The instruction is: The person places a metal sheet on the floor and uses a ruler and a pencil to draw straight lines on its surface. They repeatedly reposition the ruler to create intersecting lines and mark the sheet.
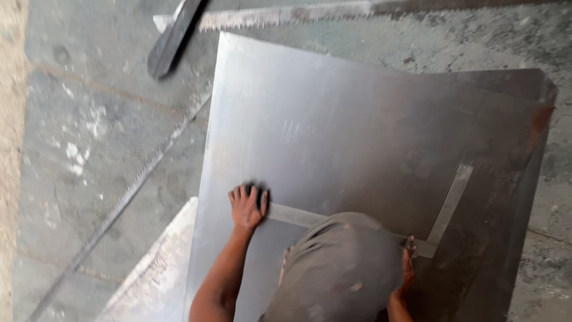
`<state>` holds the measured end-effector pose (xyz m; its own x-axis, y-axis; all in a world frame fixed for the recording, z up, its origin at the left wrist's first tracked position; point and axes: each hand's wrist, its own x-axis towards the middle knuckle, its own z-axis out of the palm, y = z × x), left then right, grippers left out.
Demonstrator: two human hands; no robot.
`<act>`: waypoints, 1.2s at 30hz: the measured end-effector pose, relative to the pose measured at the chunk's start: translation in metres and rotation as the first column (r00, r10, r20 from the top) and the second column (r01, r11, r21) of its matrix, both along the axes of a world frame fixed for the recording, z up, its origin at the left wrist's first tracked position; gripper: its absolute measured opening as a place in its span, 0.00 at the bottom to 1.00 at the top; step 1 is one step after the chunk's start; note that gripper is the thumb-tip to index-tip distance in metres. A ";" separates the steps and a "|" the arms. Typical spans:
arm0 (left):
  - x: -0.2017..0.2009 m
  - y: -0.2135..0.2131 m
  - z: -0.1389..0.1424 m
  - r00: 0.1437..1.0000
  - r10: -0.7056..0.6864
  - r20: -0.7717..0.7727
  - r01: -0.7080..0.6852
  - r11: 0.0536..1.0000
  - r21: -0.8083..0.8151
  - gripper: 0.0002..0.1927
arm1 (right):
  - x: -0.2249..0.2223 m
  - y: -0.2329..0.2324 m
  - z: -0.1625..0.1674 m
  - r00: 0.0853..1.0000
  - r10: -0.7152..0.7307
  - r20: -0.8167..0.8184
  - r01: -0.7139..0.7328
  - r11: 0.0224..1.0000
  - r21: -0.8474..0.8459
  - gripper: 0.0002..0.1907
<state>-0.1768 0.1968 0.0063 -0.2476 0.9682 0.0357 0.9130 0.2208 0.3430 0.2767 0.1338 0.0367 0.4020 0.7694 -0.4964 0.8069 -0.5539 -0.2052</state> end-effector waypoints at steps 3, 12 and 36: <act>-0.003 -0.004 -0.009 0.999 0.015 0.032 -0.014 1.000 -0.024 0.14 | 0.011 0.003 -0.006 0.989 0.140 0.038 -0.145 0.963 0.227 0.22; 0.001 0.000 -0.003 1.000 0.016 -0.022 -0.015 0.999 0.028 0.13 | 0.009 0.040 0.006 0.919 0.385 0.087 -0.393 0.871 0.295 0.17; 0.114 -0.324 0.062 0.977 -0.211 -0.023 0.212 0.975 0.066 0.37 | 0.192 -0.159 0.185 0.798 0.416 -0.436 -0.428 0.901 0.077 0.33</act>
<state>-0.0623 -0.1268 0.0688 -0.0365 0.9938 0.1050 0.9419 -0.0009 0.3359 0.4684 -0.0252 0.2217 -0.2194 0.7979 -0.5615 0.7934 -0.1890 -0.5786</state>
